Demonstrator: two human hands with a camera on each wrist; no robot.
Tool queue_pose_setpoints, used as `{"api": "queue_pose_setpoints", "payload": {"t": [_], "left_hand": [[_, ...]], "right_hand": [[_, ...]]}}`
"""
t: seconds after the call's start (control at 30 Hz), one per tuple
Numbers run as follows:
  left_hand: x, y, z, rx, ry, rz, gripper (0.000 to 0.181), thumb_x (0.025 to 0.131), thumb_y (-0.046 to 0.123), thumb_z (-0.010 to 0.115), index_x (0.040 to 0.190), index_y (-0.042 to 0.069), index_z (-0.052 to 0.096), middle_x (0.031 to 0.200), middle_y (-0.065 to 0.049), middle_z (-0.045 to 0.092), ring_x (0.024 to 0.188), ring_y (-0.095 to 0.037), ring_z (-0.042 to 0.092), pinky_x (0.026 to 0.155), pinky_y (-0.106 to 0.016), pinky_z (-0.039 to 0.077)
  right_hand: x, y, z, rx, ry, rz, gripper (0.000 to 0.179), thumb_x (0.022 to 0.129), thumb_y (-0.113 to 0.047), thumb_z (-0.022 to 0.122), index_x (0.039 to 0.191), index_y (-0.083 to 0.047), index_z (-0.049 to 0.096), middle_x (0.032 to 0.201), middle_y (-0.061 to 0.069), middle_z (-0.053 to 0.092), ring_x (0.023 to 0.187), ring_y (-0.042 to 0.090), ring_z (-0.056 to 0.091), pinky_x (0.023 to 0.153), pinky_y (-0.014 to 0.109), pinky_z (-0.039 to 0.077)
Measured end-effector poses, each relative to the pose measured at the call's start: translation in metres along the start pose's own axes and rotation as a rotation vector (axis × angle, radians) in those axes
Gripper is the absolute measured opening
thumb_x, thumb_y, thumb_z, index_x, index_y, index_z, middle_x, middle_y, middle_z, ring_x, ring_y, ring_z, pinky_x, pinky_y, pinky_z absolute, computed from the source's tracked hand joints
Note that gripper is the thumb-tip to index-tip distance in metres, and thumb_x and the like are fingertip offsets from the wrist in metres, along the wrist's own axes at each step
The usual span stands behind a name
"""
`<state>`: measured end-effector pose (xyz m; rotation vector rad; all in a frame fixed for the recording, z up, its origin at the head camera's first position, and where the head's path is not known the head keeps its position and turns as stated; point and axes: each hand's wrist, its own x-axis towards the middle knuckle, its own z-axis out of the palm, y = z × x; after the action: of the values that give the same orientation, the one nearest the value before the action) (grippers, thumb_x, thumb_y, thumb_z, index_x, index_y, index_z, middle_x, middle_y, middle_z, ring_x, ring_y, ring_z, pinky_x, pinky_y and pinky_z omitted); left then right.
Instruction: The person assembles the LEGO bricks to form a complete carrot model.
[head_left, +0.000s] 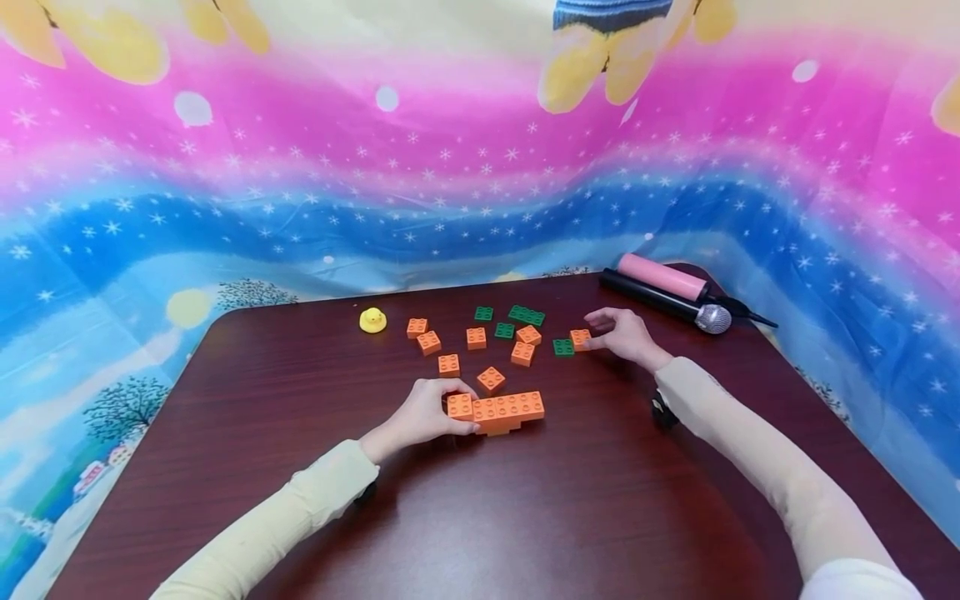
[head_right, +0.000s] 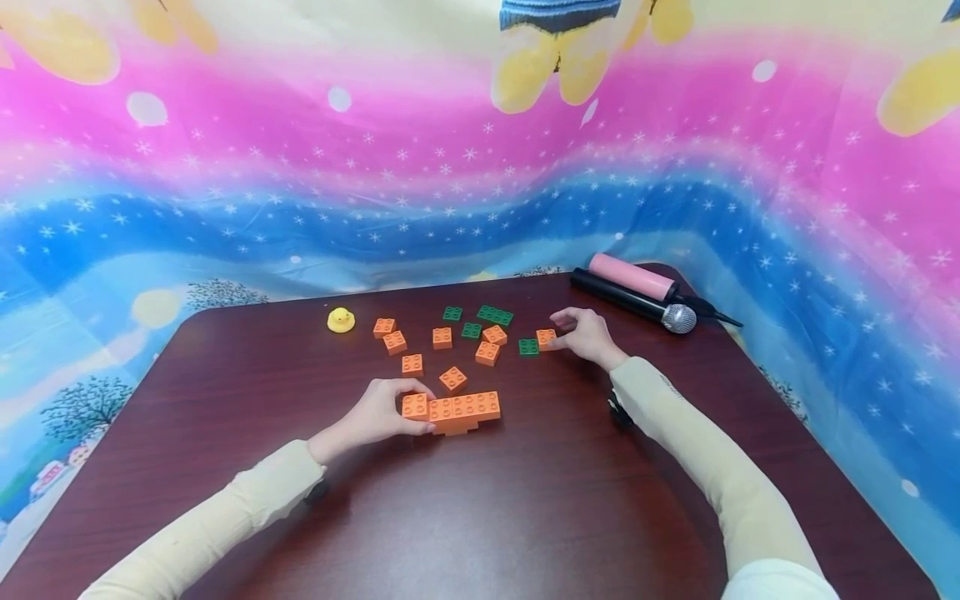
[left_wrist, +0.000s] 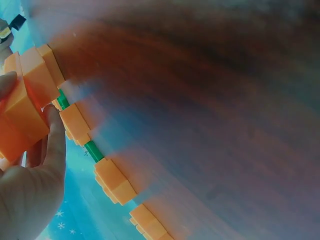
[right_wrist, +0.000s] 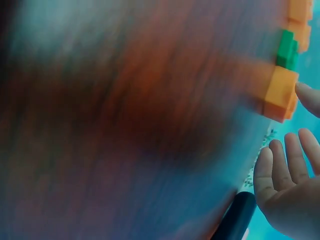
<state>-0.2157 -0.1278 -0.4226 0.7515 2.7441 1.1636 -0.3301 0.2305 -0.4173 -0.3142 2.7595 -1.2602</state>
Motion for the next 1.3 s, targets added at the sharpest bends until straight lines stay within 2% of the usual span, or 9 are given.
{"api": "queue_pose_setpoints", "payload": {"t": [0.3,0.63,0.8,1.0,1.17,1.3], "left_hand": [[0.001,0.001,-0.001,-0.001,0.001,0.003,0.034,0.071,0.032,0.084,0.099,0.018,0.070,0.094,0.004,0.068,0.083,-0.012,0.056,0.074,-0.028,0.049],[0.001,0.003,0.000,-0.001,0.006,0.013,0.034,0.072,0.033,0.084,0.098,0.017,0.070,0.094,0.004,0.069,0.082,-0.011,0.056,0.073,-0.027,0.048],[0.001,0.001,-0.001,0.004,0.006,0.008,0.034,0.072,0.034,0.084,0.098,0.018,0.071,0.094,0.004,0.069,0.083,-0.011,0.056,0.074,-0.028,0.048],[0.001,0.002,-0.001,0.001,0.002,0.004,0.035,0.072,0.034,0.083,0.100,0.018,0.071,0.096,0.003,0.069,0.084,-0.012,0.056,0.074,-0.027,0.048],[0.000,0.003,-0.001,0.000,0.003,0.004,0.035,0.072,0.034,0.083,0.100,0.018,0.071,0.095,0.002,0.069,0.083,-0.012,0.056,0.074,-0.026,0.048],[0.001,0.003,-0.001,0.009,0.008,0.004,0.035,0.072,0.033,0.083,0.100,0.017,0.071,0.095,0.003,0.069,0.083,-0.012,0.056,0.074,-0.027,0.048]], "right_hand": [[0.008,0.000,0.008,-0.014,-0.062,0.033,0.052,0.084,-0.008,0.072,0.132,-0.003,0.055,0.135,0.019,0.055,0.119,0.035,0.053,0.099,0.048,0.045],[0.007,-0.005,0.013,-0.036,-0.013,0.018,0.049,0.083,-0.012,0.074,0.129,-0.003,0.058,0.126,0.020,0.059,0.111,0.033,0.057,0.096,0.046,0.046],[-0.004,-0.018,0.014,0.023,0.021,-0.024,0.050,0.082,-0.014,0.076,0.127,-0.003,0.058,0.125,0.020,0.060,0.109,0.034,0.058,0.094,0.047,0.048],[-0.024,-0.047,0.023,0.103,0.021,-0.120,0.050,0.077,-0.016,0.080,0.123,-0.005,0.062,0.119,0.016,0.063,0.103,0.030,0.062,0.087,0.041,0.052],[-0.048,-0.070,0.038,0.138,-0.082,-0.232,0.050,0.075,-0.014,0.082,0.120,-0.003,0.064,0.112,0.013,0.067,0.098,0.025,0.065,0.084,0.039,0.053],[-0.063,-0.078,0.048,0.142,-0.176,-0.273,0.050,0.075,-0.014,0.082,0.119,-0.002,0.064,0.110,0.010,0.067,0.096,0.022,0.066,0.085,0.040,0.053]]}}
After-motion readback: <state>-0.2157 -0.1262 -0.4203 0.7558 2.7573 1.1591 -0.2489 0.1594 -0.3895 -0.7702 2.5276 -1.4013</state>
